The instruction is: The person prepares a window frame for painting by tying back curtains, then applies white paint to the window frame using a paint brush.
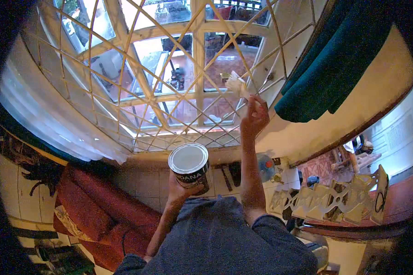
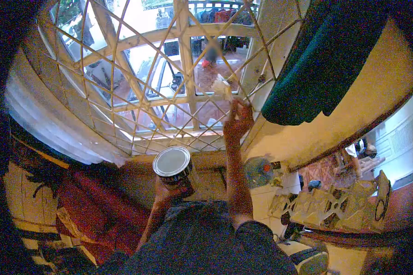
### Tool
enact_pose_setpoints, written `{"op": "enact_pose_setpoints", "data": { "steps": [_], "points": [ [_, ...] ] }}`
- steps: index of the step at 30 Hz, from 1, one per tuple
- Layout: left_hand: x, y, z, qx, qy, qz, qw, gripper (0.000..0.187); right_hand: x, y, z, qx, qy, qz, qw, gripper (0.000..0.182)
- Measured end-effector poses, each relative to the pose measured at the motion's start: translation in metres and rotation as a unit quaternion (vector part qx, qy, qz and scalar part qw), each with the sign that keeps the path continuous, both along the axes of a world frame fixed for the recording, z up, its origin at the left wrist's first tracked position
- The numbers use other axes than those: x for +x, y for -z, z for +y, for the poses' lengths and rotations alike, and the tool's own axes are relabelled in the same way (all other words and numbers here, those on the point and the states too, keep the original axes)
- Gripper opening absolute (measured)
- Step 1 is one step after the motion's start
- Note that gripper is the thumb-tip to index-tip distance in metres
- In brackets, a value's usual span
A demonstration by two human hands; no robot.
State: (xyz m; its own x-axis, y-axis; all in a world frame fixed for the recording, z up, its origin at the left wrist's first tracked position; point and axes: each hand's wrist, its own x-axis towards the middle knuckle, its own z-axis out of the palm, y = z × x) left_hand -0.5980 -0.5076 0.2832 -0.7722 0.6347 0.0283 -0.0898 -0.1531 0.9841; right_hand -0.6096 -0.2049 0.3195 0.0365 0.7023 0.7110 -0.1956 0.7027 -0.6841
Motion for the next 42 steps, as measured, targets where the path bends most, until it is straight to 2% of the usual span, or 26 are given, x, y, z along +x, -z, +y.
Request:
{"op": "enact_pose_setpoints", "data": {
  "steps": [2,4,7,8,11,15,16,19,22,25,26,29,33,36,40,42],
  "points": [
    [0.000,0.003,0.000,-0.002,-0.002,0.011,1.000,0.103,0.004,0.008,0.011,0.032,0.025,0.004,0.999,0.012],
    [-0.004,0.016,0.000,-0.014,-0.004,0.052,0.999,0.103,0.005,-0.020,-0.005,0.035,0.040,0.051,0.997,0.012],
    [-0.004,0.017,-0.002,-0.056,-0.009,0.060,0.997,0.103,0.002,-0.010,0.013,-0.033,-0.033,0.095,0.994,0.019],
    [-0.006,0.019,-0.002,-0.041,-0.012,0.054,0.998,0.102,0.001,-0.006,0.015,-0.132,-0.118,0.176,0.968,0.022],
    [-0.007,0.025,-0.002,-0.015,-0.020,0.046,0.999,0.102,0.000,0.031,0.023,-0.256,-0.194,0.203,0.925,0.022],
    [-0.009,0.026,-0.006,-0.032,-0.011,0.032,0.999,0.102,-0.004,0.059,0.013,-0.247,-0.202,0.177,0.931,0.021],
    [-0.010,0.026,-0.005,-0.031,-0.006,0.022,0.999,0.102,-0.003,0.058,0.007,-0.283,-0.222,0.203,0.911,0.021],
    [-0.005,0.008,-0.005,-0.016,-0.020,0.014,1.000,0.101,0.000,0.060,0.019,-0.203,-0.145,0.117,0.961,0.023],
    [-0.012,0.029,-0.010,-0.036,-0.009,0.052,0.998,0.100,0.008,0.033,0.027,-0.237,-0.224,0.288,0.900,0.026],
    [-0.011,0.031,-0.015,-0.071,-0.020,0.058,0.996,0.101,0.010,0.039,0.028,-0.186,-0.175,0.202,0.946,0.026],
    [-0.011,0.028,-0.015,-0.062,-0.019,0.052,0.997,0.101,0.012,0.045,0.028,-0.241,-0.200,0.226,0.922,0.022],
    [-0.007,0.014,-0.013,-0.047,-0.015,0.037,0.998,0.101,0.012,0.087,0.038,-0.248,-0.157,0.167,0.941,0.017],
    [-0.003,0.023,-0.013,-0.033,-0.026,0.012,0.999,0.100,0.025,0.072,0.026,-0.306,-0.186,0.178,0.916,0.018],
    [-0.003,0.028,-0.013,-0.030,-0.016,0.020,0.999,0.101,0.029,0.063,0.033,-0.211,-0.187,0.159,0.946,0.023],
    [-0.003,0.022,-0.011,-0.046,0.012,0.051,0.998,0.102,0.025,0.028,0.037,-0.237,-0.254,0.248,0.904,0.026],
    [-0.004,0.032,-0.011,-0.044,0.023,0.023,0.999,0.102,0.016,0.031,0.045,-0.232,-0.243,0.230,0.913,0.028]
  ]
}}
